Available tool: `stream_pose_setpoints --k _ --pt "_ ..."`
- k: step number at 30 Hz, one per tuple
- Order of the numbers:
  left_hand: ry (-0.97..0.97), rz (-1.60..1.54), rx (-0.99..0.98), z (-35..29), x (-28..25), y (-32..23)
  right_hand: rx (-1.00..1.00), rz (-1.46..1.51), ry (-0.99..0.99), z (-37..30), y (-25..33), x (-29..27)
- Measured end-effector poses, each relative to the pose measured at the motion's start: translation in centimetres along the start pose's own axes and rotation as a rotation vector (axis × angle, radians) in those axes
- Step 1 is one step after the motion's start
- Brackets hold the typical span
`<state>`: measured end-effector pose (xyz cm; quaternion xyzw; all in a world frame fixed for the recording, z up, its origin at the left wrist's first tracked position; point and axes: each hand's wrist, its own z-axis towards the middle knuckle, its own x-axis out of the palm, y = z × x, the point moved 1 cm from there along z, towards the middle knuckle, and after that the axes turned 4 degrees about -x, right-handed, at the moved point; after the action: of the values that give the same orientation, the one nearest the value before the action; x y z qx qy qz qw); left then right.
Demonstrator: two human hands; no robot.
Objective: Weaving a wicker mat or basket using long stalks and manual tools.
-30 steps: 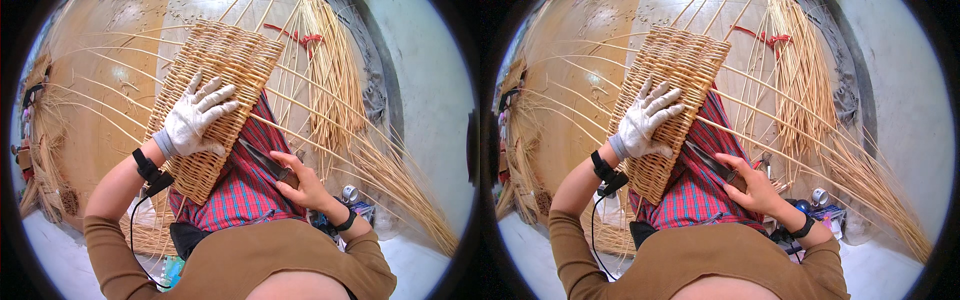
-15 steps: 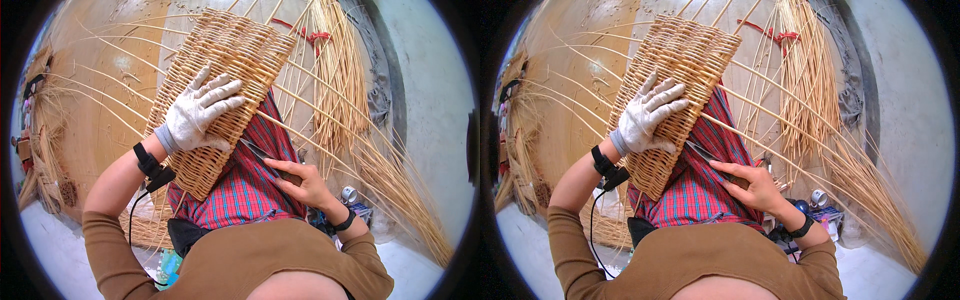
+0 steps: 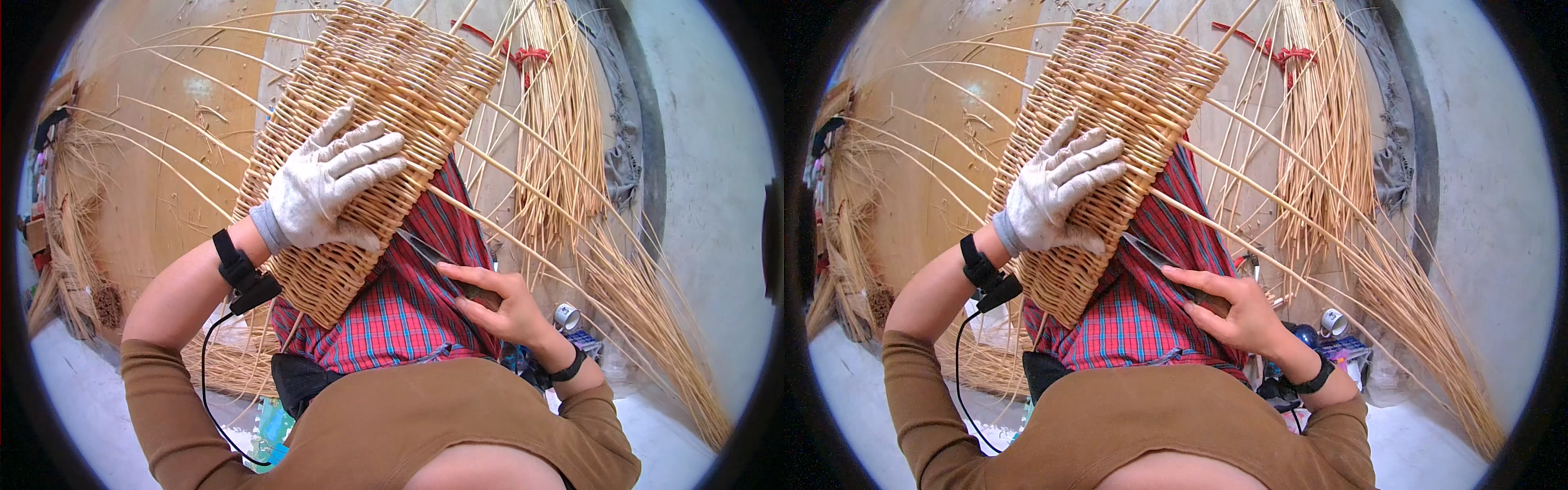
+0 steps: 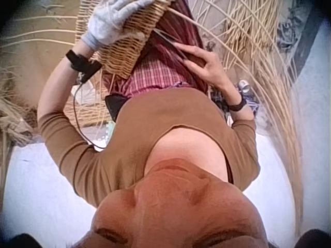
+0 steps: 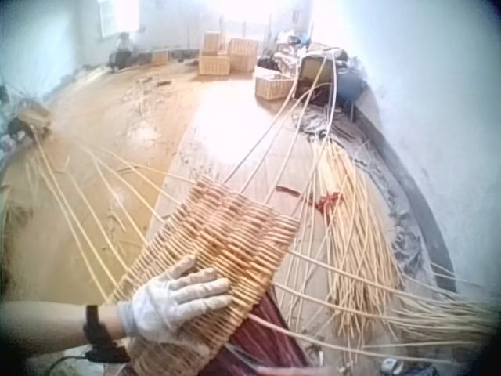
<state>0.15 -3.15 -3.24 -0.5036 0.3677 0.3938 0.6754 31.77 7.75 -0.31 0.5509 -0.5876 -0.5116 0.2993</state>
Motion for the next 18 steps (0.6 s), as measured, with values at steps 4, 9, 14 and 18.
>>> stream_pose_setpoints --k 4,9,14,18 --pt "-0.021 -0.022 0.012 0.0 -0.1 0.2 0.115 0.027 0.016 -0.2 0.0 -0.1" --pt "-0.022 -0.028 0.025 0.0 -0.2 0.3 0.001 -0.002 -0.002 0.4 -0.4 -0.3" --pt "0.067 0.043 0.041 0.6 0.2 0.0 -0.051 0.043 -0.016 1.6 0.1 -1.9" --pt "0.103 0.008 0.033 1.1 0.7 -0.1 -0.118 -0.436 0.035 2.1 0.5 -3.1"
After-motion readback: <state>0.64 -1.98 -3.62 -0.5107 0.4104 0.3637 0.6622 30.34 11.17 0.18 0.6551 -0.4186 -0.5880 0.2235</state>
